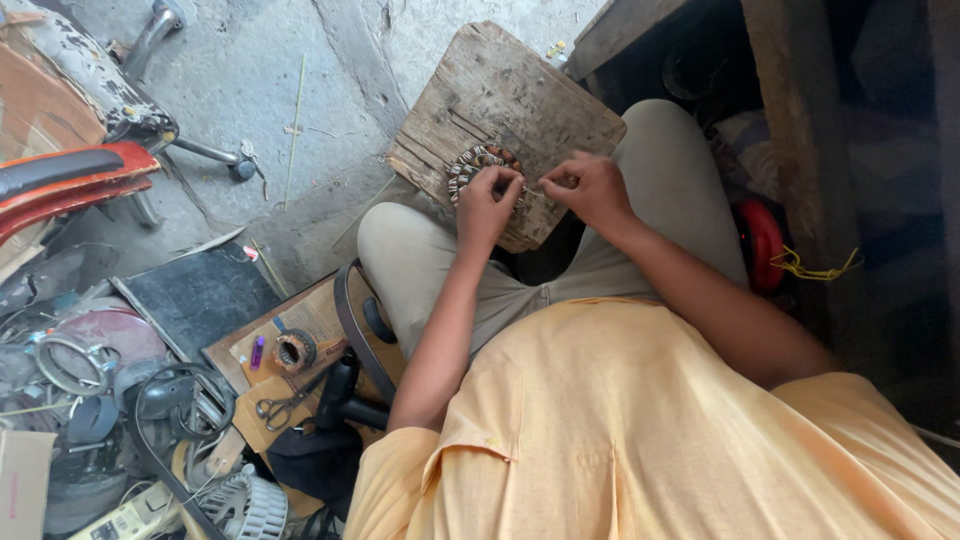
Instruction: The person sits on the floor and winds a thin wire around a circular metal core placed on a wooden board. The person repeatedly pulls the wire and wraps it around the core by hand.
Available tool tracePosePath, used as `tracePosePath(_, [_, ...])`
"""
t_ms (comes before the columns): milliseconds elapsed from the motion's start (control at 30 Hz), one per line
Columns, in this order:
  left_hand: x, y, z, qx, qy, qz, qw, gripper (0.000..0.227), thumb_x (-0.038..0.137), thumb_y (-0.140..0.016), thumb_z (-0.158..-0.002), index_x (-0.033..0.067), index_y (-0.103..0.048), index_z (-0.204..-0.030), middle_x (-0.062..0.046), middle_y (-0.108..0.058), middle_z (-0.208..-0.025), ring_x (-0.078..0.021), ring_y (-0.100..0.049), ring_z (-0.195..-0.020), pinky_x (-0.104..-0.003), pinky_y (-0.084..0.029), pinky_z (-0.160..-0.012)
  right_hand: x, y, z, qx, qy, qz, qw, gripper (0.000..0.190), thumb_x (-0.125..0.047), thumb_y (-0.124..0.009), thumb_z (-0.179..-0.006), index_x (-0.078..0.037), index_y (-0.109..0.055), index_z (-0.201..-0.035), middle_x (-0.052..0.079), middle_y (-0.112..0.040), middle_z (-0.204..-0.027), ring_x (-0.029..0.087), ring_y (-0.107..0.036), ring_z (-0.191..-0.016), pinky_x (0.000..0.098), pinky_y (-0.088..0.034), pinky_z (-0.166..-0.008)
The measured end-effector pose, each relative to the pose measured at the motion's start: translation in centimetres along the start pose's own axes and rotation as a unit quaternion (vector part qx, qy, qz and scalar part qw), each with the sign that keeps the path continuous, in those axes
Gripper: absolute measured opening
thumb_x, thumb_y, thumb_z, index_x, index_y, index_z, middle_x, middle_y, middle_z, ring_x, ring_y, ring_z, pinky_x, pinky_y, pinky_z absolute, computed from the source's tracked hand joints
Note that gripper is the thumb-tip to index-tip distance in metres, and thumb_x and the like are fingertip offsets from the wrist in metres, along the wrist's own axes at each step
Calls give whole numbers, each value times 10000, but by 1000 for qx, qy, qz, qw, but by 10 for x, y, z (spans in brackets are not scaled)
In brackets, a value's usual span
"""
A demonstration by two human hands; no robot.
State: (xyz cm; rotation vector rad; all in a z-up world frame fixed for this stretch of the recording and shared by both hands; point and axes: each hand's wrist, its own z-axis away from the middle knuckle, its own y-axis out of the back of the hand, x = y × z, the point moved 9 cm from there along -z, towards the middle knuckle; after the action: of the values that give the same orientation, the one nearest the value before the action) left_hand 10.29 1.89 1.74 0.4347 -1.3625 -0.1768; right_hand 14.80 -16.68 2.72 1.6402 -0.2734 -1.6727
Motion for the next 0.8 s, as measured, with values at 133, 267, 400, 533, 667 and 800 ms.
tracePosePath(133, [17,15,6,7,-21,-43,999,113,176,-720,-950,91,-715,-1025,-74,-710,-977,-259,-703,-773,-367,-549,-679,36,-7,-3,-26,-94,-42,994,202,-260,-823,-854,-74,-810,-932,71,-752,-785,139,-716,-684,307,-531,-608])
tracePosePath(267, [32,21,11,37,-60,-96,993,91,185,-697,-972,120,-704,-1036,-73,-694,-1004,-314,-706,-873,-416,-553,-726,52,-15,-7,-43,-123,-27,991,233,-285,-823,-839,-71,-817,-930,84,-764,-770,135,-731,-686,296,-542,-620])
tracePosePath(400, [30,17,15,31,-34,-133,990,94,220,-696,-966,160,-708,-1037,-47,-697,-1038,-328,-704,-896,-438,-551,-714,59,-24,-8,-66,-129,-41,989,236,-283,-824,-826,-63,-812,-910,76,-769,-772,126,-729,-695,289,-545,-632])
tracePosePath(533, [28,17,14,23,-27,-136,990,110,244,-712,-952,172,-703,-1036,-30,-694,-1033,-314,-712,-887,-430,-557,-701,66,-28,-10,-81,-139,-35,986,226,-266,-821,-828,-53,-815,-906,86,-767,-770,125,-716,-686,292,-537,-632])
tracePosePath(667, [30,18,14,35,-45,-136,989,111,245,-724,-946,171,-708,-1027,-28,-692,-1015,-301,-715,-867,-416,-558,-697,70,-32,-11,-88,-157,-79,981,229,-256,-811,-829,-44,-808,-913,63,-751,-745,89,-677,-669,282,-523,-616])
tracePosePath(800, [23,17,14,25,-16,-115,993,103,232,-726,-944,170,-729,-1027,-24,-699,-1004,-260,-707,-733,-398,-548,-665,70,-38,-11,-97,-170,-101,976,219,-245,-802,-846,-37,-805,-912,41,-728,-722,67,-634,-660,279,-501,-604])
